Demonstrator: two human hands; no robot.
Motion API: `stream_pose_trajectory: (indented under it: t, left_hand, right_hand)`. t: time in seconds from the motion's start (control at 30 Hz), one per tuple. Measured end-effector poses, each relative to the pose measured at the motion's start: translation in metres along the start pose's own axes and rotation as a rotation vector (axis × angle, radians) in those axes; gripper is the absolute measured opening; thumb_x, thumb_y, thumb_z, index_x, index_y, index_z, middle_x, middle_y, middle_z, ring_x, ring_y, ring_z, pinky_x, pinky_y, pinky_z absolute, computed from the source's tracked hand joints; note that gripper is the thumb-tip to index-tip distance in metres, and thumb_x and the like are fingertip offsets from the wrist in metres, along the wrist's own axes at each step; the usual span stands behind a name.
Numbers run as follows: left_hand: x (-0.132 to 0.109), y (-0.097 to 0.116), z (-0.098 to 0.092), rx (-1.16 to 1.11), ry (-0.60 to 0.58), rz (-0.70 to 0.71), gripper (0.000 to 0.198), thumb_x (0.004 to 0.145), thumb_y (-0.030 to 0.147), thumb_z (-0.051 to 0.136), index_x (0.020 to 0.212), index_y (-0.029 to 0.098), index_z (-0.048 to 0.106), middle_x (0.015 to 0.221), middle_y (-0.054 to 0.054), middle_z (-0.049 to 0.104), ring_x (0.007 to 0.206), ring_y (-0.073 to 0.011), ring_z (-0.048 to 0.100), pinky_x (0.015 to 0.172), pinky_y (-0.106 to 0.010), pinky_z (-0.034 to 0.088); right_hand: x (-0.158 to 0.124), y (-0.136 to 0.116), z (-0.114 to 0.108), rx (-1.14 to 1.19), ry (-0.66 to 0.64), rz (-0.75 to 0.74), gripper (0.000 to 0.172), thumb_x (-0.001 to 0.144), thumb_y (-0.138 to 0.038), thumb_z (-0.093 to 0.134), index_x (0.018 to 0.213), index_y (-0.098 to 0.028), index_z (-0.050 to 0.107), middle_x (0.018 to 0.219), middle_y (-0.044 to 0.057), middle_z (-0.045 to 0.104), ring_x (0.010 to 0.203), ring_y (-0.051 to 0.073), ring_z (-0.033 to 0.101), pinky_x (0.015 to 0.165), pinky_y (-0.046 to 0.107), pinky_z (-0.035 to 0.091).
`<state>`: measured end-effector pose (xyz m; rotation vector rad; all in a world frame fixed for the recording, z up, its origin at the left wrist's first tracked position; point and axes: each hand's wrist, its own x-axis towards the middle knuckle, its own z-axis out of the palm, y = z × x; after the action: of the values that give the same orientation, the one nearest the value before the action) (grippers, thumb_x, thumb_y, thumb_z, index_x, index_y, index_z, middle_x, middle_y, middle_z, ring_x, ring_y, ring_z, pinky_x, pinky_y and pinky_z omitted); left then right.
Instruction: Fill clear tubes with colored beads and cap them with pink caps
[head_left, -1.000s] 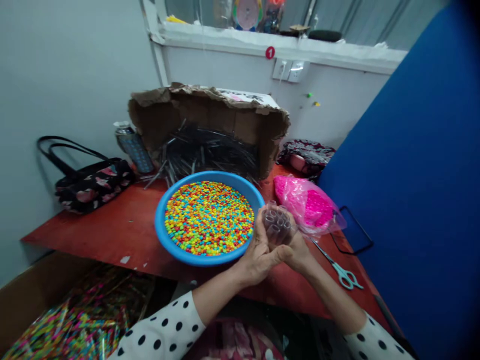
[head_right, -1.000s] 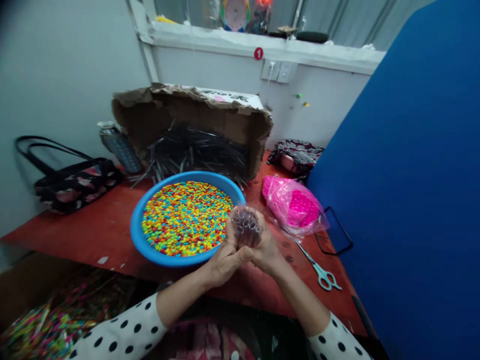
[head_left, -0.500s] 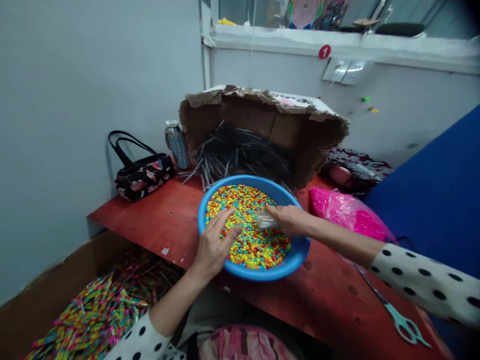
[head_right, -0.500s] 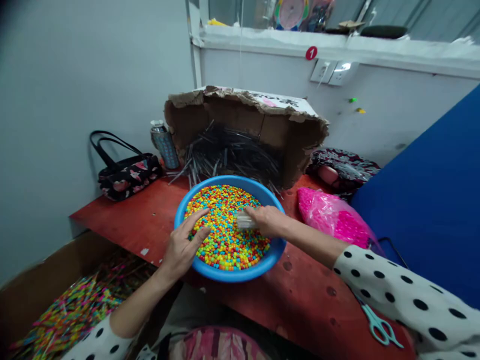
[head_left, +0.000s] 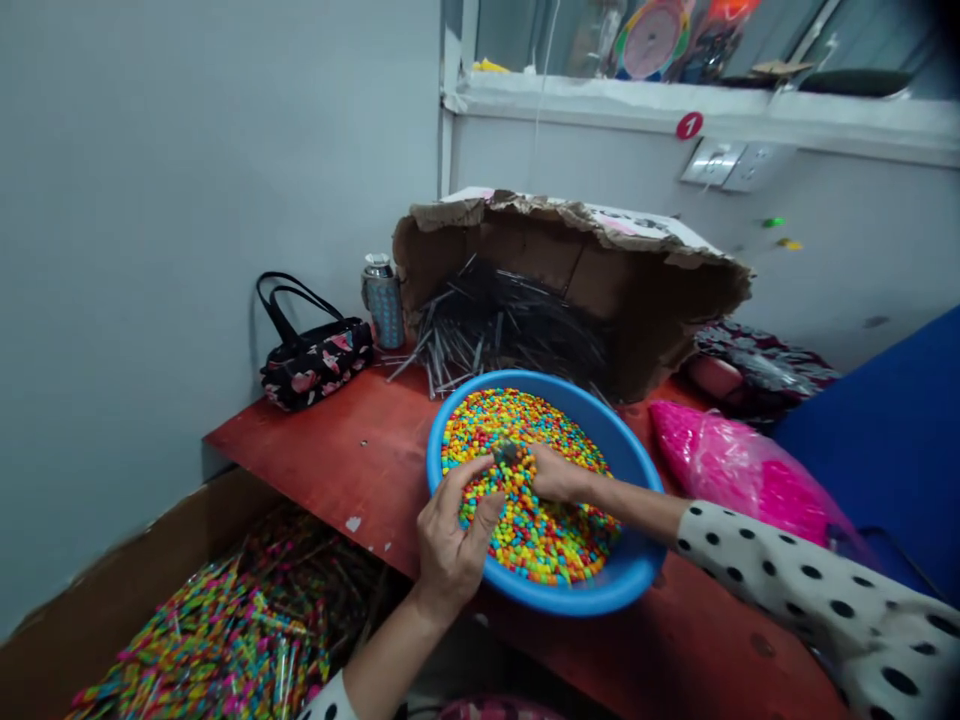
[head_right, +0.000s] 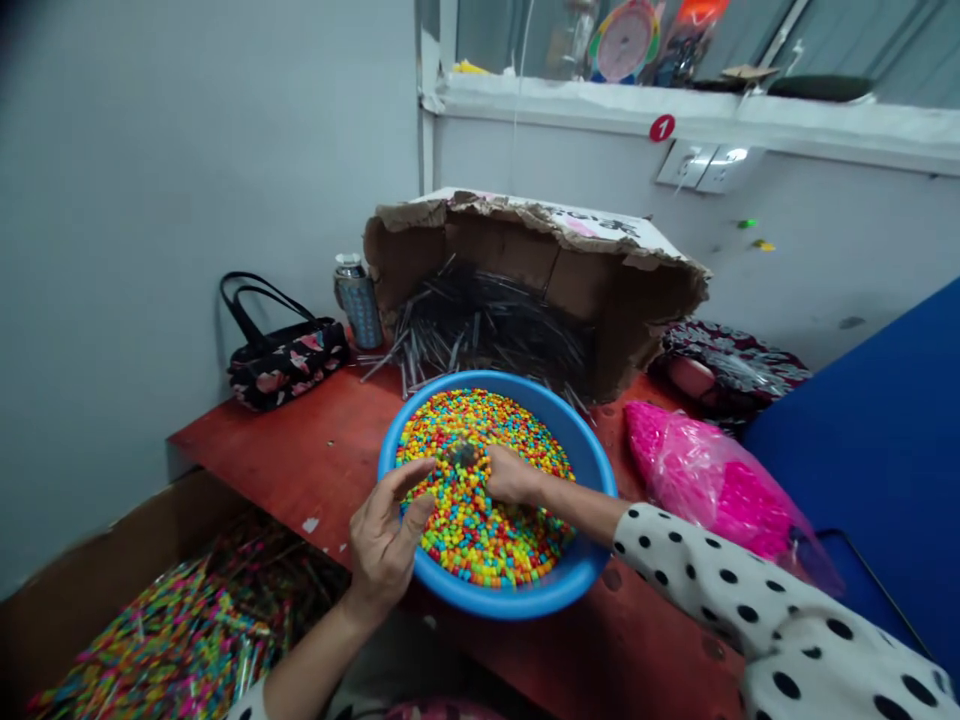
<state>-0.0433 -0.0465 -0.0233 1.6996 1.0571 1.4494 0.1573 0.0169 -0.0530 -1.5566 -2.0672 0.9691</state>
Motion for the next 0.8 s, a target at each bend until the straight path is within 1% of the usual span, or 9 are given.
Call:
stream_pose_trajectory:
  t: [0.07, 0.13, 0.27, 0.37, 0.47, 0.57, 0.63, 0.7, 0.8]
  left_hand:
    - [-0.002, -0.002, 0.001, -0.076, 0.034, -0.031, 0.027, 0.086, 0.029, 0.053, 0.112, 0.021, 0.056, 0.108, -0.006, 0.065, 0.101, -0.0202, 0.061, 0.089, -0.034, 0.050]
    - [-0.003, -0.002, -0.001, -0.104, 0.045, -0.026, 0.025, 0.087, 0.028, 0.051, 0.111, 0.021, 0.056, 0.105, -0.006, 0.065, 0.099, -0.0196, 0.062, 0.088, -0.034, 0.050]
    - [-0.001, -0.001, -0.007, 0.018, 0.061, 0.061, 0.022, 0.086, 0.024, 0.052, 0.107, 0.022, 0.057, 0.101, -0.004, 0.066, 0.096, -0.0177, 0.061, 0.087, -0.032, 0.048]
    - [0.002, -0.007, -0.010, 0.130, 0.071, 0.148, 0.023, 0.085, 0.020, 0.053, 0.107, 0.022, 0.056, 0.104, -0.003, 0.065, 0.102, -0.0177, 0.058, 0.092, -0.034, 0.045]
    - [0.004, -0.014, -0.006, 0.219, 0.042, 0.238, 0.023, 0.084, 0.015, 0.053, 0.106, 0.021, 0.055, 0.101, -0.003, 0.066, 0.101, -0.0169, 0.058, 0.097, -0.037, 0.040]
    - [0.004, -0.019, -0.003, 0.271, 0.025, 0.304, 0.025, 0.084, 0.012, 0.053, 0.106, 0.021, 0.055, 0.098, -0.002, 0.067, 0.095, -0.0160, 0.059, 0.098, -0.038, 0.037]
    - [0.004, -0.020, -0.002, 0.288, 0.021, 0.319, 0.026, 0.083, 0.011, 0.053, 0.107, 0.021, 0.054, 0.098, -0.003, 0.067, 0.094, -0.0160, 0.059, 0.097, -0.038, 0.038]
    - [0.004, -0.021, -0.003, 0.301, 0.013, 0.323, 0.025, 0.084, 0.011, 0.053, 0.107, 0.020, 0.054, 0.098, -0.004, 0.067, 0.094, -0.0162, 0.059, 0.097, -0.038, 0.038]
    - [0.004, -0.021, -0.005, 0.308, 0.015, 0.329, 0.024, 0.084, 0.010, 0.052, 0.107, 0.019, 0.054, 0.097, -0.004, 0.067, 0.094, -0.0162, 0.059, 0.097, -0.037, 0.038]
  right_hand:
    - [0.000, -0.002, 0.000, -0.016, -0.046, 0.062, 0.026, 0.052, -0.007, 0.056, 0.076, -0.016, 0.063, 0.062, -0.003, 0.060, 0.057, 0.014, 0.054, 0.049, 0.020, 0.042]
    - [0.001, -0.005, 0.000, -0.021, -0.047, 0.101, 0.028, 0.050, -0.007, 0.058, 0.077, -0.015, 0.061, 0.062, -0.004, 0.057, 0.053, 0.011, 0.049, 0.045, 0.019, 0.038]
    - [-0.005, -0.012, -0.013, -0.042, 0.025, 0.078, 0.053, 0.050, -0.013, 0.064, 0.102, -0.017, 0.055, 0.076, -0.003, 0.058, 0.061, 0.012, 0.051, 0.048, 0.020, 0.039]
    - [-0.022, -0.008, -0.037, -0.272, -0.023, 0.135, 0.062, 0.052, -0.017, 0.066, 0.111, -0.017, 0.049, 0.074, -0.001, 0.059, 0.062, 0.016, 0.054, 0.049, 0.022, 0.037]
    - [-0.035, 0.004, -0.054, -0.591, -0.118, 0.126, 0.058, 0.058, -0.014, 0.062, 0.114, -0.017, 0.047, 0.077, 0.004, 0.062, 0.067, 0.020, 0.059, 0.053, 0.024, 0.036]
    - [-0.027, 0.013, -0.043, -0.767, -0.146, 0.080, 0.047, 0.070, -0.009, 0.052, 0.116, -0.016, 0.046, 0.089, 0.012, 0.064, 0.077, 0.024, 0.061, 0.061, 0.028, 0.039]
    - [-0.011, 0.012, -0.026, -0.691, -0.132, 0.049, 0.034, 0.076, -0.011, 0.047, 0.110, -0.014, 0.050, 0.095, 0.015, 0.063, 0.081, 0.025, 0.061, 0.065, 0.030, 0.041]
    - [0.004, 0.008, -0.010, -0.585, -0.125, 0.035, 0.029, 0.075, -0.015, 0.052, 0.103, -0.014, 0.052, 0.094, 0.013, 0.064, 0.080, 0.023, 0.060, 0.065, 0.029, 0.042]
    - [0.016, 0.001, 0.000, -0.364, -0.082, 0.001, 0.036, 0.066, -0.016, 0.058, 0.101, -0.016, 0.055, 0.083, 0.004, 0.064, 0.074, 0.019, 0.059, 0.064, 0.026, 0.043]
